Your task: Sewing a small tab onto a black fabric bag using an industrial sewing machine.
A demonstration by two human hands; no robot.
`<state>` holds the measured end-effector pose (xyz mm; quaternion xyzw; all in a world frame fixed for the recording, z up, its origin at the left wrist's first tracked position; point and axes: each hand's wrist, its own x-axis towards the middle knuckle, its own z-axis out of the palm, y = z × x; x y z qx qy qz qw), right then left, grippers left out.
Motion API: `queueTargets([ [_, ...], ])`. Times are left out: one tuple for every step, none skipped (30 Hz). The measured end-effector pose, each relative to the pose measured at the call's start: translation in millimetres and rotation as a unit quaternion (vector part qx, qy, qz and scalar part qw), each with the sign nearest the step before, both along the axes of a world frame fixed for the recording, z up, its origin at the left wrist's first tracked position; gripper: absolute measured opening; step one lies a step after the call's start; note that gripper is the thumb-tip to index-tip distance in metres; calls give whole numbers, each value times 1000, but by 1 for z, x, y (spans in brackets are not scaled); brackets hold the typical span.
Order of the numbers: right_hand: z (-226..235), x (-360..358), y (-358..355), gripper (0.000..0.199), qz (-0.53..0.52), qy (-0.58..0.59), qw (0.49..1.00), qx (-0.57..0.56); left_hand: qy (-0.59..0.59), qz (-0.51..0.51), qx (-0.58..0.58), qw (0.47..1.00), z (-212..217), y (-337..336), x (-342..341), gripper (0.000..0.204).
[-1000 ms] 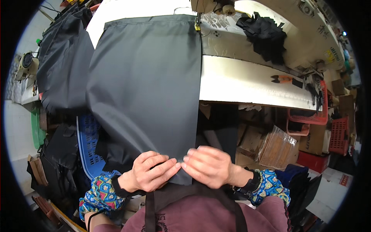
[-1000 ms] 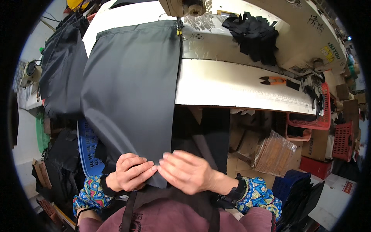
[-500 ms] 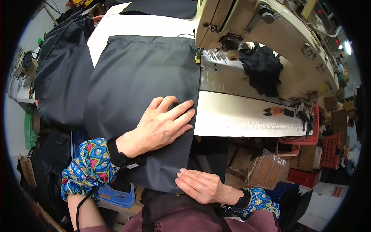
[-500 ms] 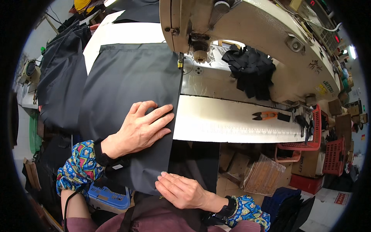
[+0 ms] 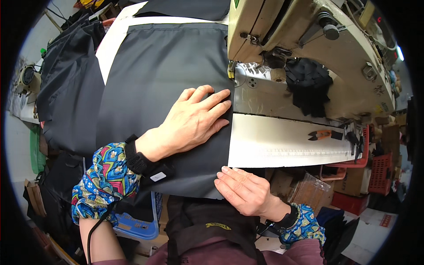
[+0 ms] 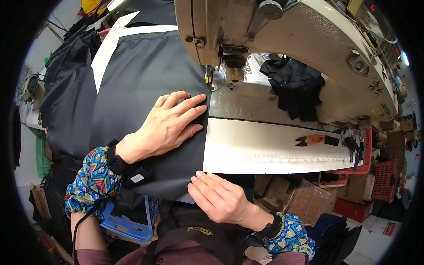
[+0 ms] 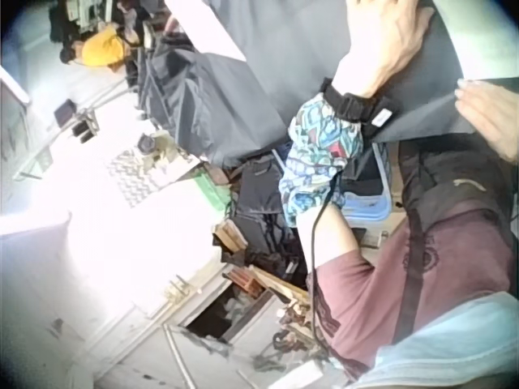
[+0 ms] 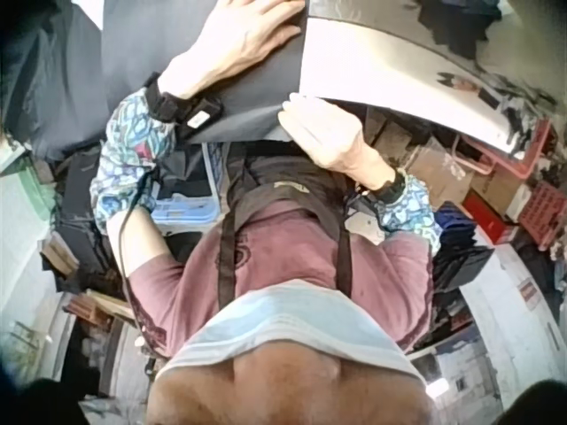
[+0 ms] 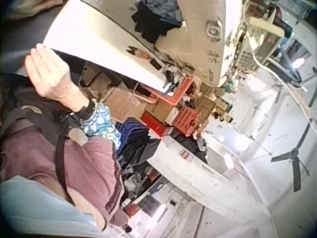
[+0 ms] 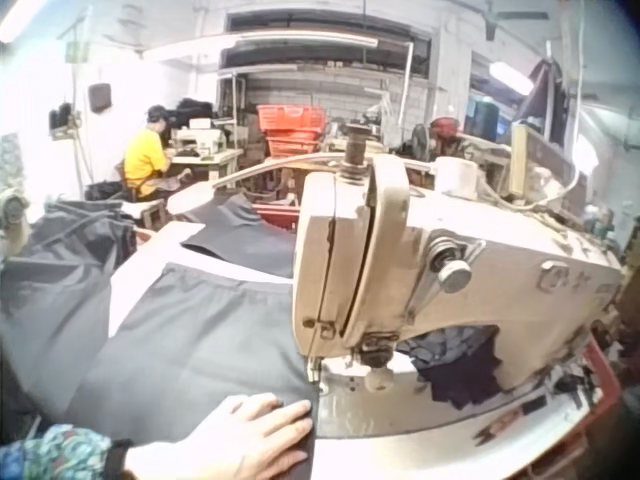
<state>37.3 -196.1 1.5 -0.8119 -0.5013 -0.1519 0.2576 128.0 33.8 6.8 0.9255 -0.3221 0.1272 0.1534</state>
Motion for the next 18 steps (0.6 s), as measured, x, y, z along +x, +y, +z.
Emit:
queueTargets([
  [0,5,0,22,0,1,1000,2,1,0,2,1000,0,2,0,40],
  [-1,10,-1,22,-6,-3,1000,5,3,-7,1,1000,0,4,1,41],
  [-2,15,0,22,-11,-7,1000,8,6,-15,-1,1000,-1,6,2,42],
  [-4,20,0,21,-20,-12,1000,10,22,-35,-15,999,2,11,-1,48],
  [-5,25,-1,21,-27,-12,1000,9,23,-42,-15,999,7,16,-8,48],
  [-6,30,0,22,-26,-12,999,19,97,-104,-64,988,15,22,-20,50],
  [-7,35,0,22,-26,-13,999,29,172,-166,-112,965,22,22,-31,51],
  [-9,41,1,23,-21,-5,999,30,180,-151,-103,966,27,20,-42,51],
  [-10,48,1,23,-22,-14,999,31,188,-131,-90,969,32,17,-53,52],
  [-10,54,2,24,-22,-20,999,29,159,-127,-42,978,29,15,-59,56],
  [-8,59,4,25,-19,-27,999,25,105,-106,-12,989,25,14,-63,56],
  [-7,64,4,25,-18,-28,999,26,61,-99,-12,993,15,13,-61,52],
  [-7,69,4,25,-23,-29,999,15,16,-91,-13,996,7,12,-59,49],
  [-7,72,3,26,-28,-30,999,4,16,-90,-12,996,5,11,-56,49],
  [-6,74,3,26,-26,-30,999,6,7,-77,-22,997,4,9,-52,45],
  [-5,75,3,26,-29,-12,999,-3,-1,-64,-32,997,4,7,-48,40],
  [-3,76,1,27,-37,5,999,-15,2,-63,-37,997,5,6,-41,38],
  [-4,74,-3,27,-41,4,999,-16,-2,-63,-41,997,2,4,-34,37],
])
